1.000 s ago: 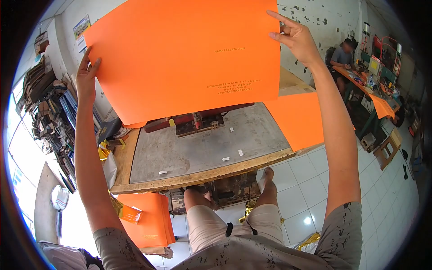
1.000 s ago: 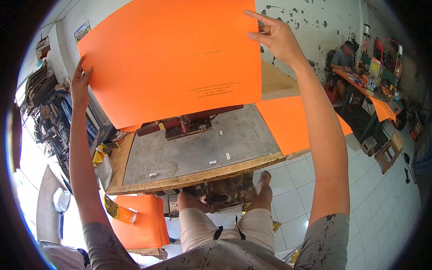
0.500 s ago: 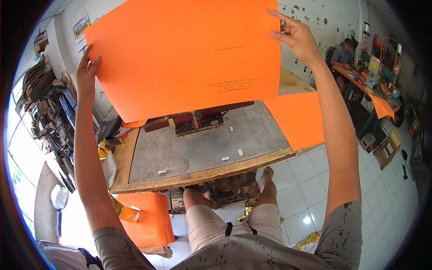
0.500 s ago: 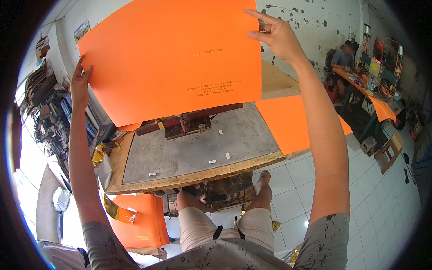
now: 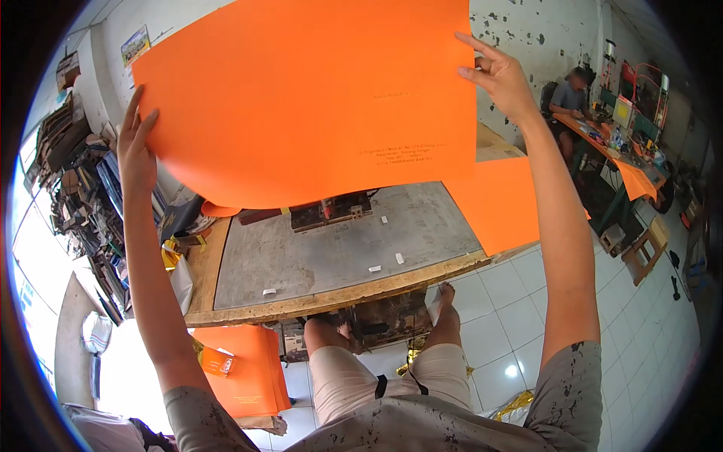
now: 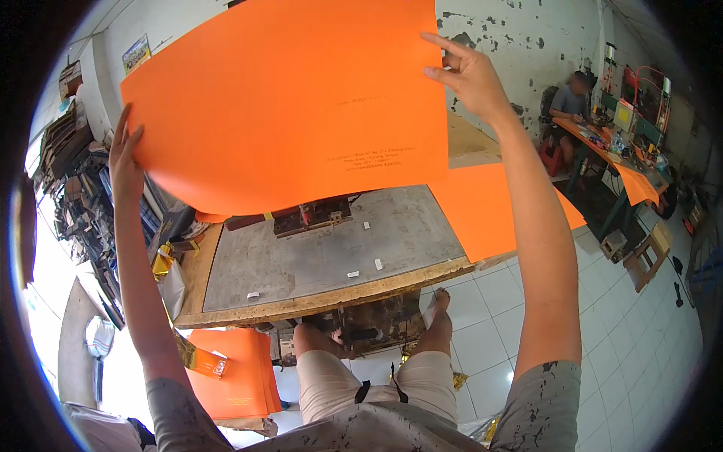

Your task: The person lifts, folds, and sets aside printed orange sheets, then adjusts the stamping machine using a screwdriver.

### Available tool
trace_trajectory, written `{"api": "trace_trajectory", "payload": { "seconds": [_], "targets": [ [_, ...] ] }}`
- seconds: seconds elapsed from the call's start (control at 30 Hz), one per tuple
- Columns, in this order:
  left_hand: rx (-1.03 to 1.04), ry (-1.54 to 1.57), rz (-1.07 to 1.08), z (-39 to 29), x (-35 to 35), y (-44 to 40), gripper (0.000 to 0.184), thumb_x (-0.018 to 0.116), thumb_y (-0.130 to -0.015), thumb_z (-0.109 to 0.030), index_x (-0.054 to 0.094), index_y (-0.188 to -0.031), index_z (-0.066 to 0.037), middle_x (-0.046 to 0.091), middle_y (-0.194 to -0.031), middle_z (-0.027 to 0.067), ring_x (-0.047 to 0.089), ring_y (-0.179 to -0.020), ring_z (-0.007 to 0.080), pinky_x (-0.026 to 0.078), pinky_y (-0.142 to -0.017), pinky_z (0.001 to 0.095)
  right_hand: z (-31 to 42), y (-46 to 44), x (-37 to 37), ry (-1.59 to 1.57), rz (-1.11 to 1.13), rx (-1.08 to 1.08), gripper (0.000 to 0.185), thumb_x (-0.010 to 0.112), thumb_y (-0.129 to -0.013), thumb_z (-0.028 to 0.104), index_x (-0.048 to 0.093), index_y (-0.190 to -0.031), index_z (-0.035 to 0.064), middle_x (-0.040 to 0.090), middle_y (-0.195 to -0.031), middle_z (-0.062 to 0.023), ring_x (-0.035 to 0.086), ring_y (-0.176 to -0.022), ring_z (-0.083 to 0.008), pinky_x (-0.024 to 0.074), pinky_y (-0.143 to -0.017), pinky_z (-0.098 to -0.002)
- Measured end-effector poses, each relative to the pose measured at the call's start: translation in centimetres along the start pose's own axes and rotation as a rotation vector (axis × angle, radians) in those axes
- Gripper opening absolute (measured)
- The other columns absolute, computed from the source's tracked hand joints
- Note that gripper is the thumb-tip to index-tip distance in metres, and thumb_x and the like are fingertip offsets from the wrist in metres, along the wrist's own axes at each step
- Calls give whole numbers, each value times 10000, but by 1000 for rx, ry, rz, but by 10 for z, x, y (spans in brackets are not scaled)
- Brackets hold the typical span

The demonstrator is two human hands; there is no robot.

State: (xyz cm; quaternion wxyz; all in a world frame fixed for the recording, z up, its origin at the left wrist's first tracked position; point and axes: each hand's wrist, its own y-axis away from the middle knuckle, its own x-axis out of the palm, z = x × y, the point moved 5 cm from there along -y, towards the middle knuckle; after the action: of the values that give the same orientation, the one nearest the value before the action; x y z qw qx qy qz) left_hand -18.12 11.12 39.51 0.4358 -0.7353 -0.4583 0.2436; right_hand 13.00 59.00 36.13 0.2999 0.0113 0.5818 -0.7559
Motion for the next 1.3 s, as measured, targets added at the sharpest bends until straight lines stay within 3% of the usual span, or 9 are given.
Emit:
{"api": "trace_trajectory", "payload": {
  "seconds": [0.13,0.2,0.23,0.3,0.47,0.53,0.7,1.23,1.3],
  "targets": [
    [97,-192,-115,-78,87,103,544,628,-971,-160,478,-1463,19,583,-1391,144,606,-1172,178,499,-964,285,13,63,19,777,-279,38,364,663,-983,176,619,-1340,117,521,-1431,-94,557,-1181,-127,484,-925,-328],
    [14,-363,-112,-88,130,175,576,660,-958,-172,470,-1451,57,560,-1414,156,606,-1172,205,502,-963,318,95,134,70,-253,-48,242,436,596,-1025,257,532,-1405,52,549,-1391,-71,547,-1195,-170,484,-934,-351],
    [-84,-349,19,-94,156,211,571,677,-969,-160,459,-1438,83,588,-1359,176,614,-1137,208,506,-960,334,105,184,95,-858,104,386,735,637,-948,541,464,-1480,64,457,-1522,-103,518,-1258,-253,393,-1054,-402],
    [172,-92,134,-85,204,274,463,699,-917,-66,551,-1331,81,660,-1239,221,668,-1087,317,535,-902,368,195,218,105,-628,191,254,952,669,-845,695,416,-1496,48,466,-1504,-102,520,-1257,-224,406,-1031,-391],
    [-31,531,760,-86,276,310,642,548,-923,-10,323,-1522,44,460,-1489,270,425,-1426,369,328,-1158,457,183,257,52,-369,-359,637,368,713,-908,119,603,-1235,-11,661,-1122,-96,611,-1076,-185,523,-877,-321],
    [31,519,852,-57,280,314,663,532,-917,-56,292,-1526,50,412,-1525,275,435,-1407,392,335,-1147,460,163,263,5,-76,-389,573,530,735,-887,52,524,-1368,-24,620,-1288,-156,616,-1116,-223,504,-951,-356],
    [-174,66,329,33,281,298,720,629,-972,-278,293,-1549,-5,430,-1501,239,434,-1390,349,359,-1139,447,154,295,-97,69,-335,212,566,779,-824,108,552,-1331,-3,653,-1208,-119,631,-1086,-226,503,-953,-353],
    [-959,991,1551,14,481,415,956,255,-967,-774,277,-1579,-39,486,-1495,215,446,-1403,341,298,-1184,430,150,193,-192,-118,-454,79,357,607,-1003,179,563,-1291,-25,664,-1171,-103,663,-1016,-183,550,-834,-313],
    [-1034,1239,1409,-23,490,421,991,217,-954,-797,238,-1589,-37,436,-1535,199,431,-1417,330,277,-1199,428,147,170,-200,-11,-476,73,354,616,-999,186,574,-1281,-24,667,-1164,-99,661,-1016,-177,543,-836,-309]
  ]
}}
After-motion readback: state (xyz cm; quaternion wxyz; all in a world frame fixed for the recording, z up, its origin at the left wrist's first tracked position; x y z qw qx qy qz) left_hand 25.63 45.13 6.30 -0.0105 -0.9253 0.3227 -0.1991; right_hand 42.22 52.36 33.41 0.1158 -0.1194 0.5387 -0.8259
